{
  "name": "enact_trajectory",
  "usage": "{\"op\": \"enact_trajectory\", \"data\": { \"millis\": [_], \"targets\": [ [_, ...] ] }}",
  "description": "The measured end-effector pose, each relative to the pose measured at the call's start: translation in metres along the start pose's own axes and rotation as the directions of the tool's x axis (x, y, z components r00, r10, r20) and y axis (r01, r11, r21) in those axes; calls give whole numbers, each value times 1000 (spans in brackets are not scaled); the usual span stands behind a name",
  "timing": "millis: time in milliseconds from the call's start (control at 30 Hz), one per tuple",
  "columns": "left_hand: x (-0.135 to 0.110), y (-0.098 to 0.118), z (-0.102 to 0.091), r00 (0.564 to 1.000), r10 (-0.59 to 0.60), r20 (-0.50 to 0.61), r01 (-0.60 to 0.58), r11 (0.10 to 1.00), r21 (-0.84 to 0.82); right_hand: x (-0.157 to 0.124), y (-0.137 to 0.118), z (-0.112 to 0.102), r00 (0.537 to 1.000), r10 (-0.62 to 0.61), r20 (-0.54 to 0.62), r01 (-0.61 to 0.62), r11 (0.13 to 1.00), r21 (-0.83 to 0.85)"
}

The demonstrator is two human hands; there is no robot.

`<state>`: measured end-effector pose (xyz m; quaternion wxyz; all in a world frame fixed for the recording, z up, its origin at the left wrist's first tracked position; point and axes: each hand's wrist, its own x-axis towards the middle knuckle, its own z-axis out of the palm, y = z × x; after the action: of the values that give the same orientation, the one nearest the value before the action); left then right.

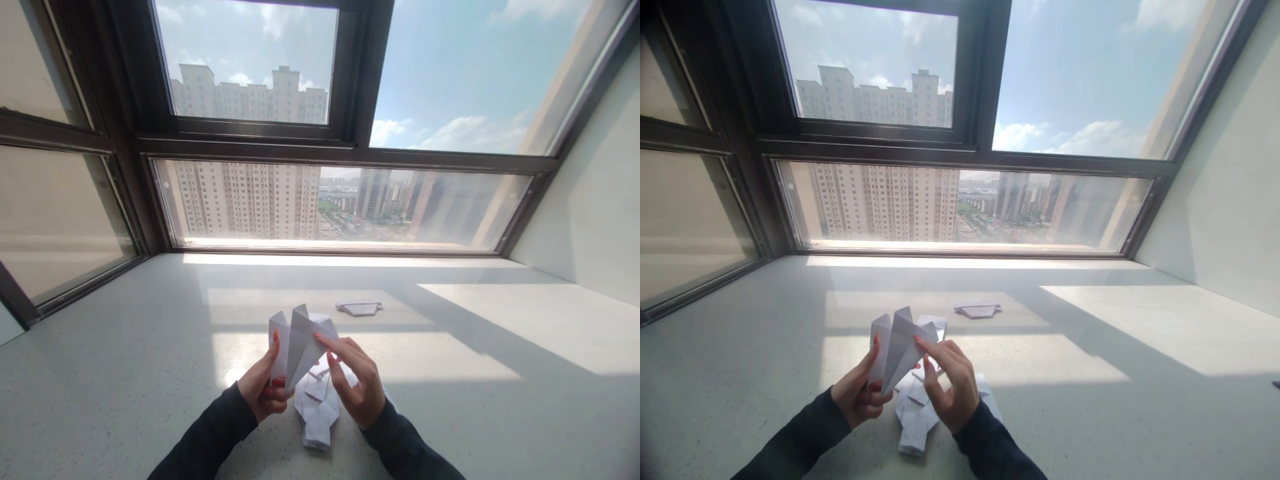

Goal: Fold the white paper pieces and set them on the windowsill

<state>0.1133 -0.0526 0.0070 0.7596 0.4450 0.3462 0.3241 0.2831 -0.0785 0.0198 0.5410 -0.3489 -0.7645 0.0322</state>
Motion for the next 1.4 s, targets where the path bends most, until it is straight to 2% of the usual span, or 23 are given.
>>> {"op": "enact_trajectory", "data": {
  "millis": [100, 167, 400, 500, 667, 933, 1167, 1400],
  "targets": [
    [-1, -1, 1, 967, -165, 192, 194, 970, -147, 0, 3, 1, 1000, -1, 3, 2, 999, -50],
    [-2, -2, 3, 961, -168, 221, 207, 963, -170, -1, 7, 2, 1000, -7, 7, 7, 996, -89],
    [-1, -6, 7, 982, -121, 147, 131, 990, -57, -5, 13, 5, 997, -73, 33, 78, 980, -186],
    [5, -11, 5, 989, -64, 131, 65, 998, -5, -4, 10, 6, 990, -133, 42, 139, 958, -252],
    [10, -17, 4, 993, 33, 111, -30, 999, -29, -2, 5, 7, 979, -202, 39, 203, 922, -329],
    [5, -16, 8, 978, -3, 210, 24, 995, -96, -2, 0, 5, 978, -203, 44, 205, 912, -356],
    [5, -16, 8, 989, -21, 147, 37, 993, -109, 1, -6, 9, 978, -206, -9, 193, 930, -311],
    [7, -17, 5, 987, -42, 155, 58, 993, -104, 0, -4, 10, 979, -205, -5, 193, 930, -312]
  ]
}}
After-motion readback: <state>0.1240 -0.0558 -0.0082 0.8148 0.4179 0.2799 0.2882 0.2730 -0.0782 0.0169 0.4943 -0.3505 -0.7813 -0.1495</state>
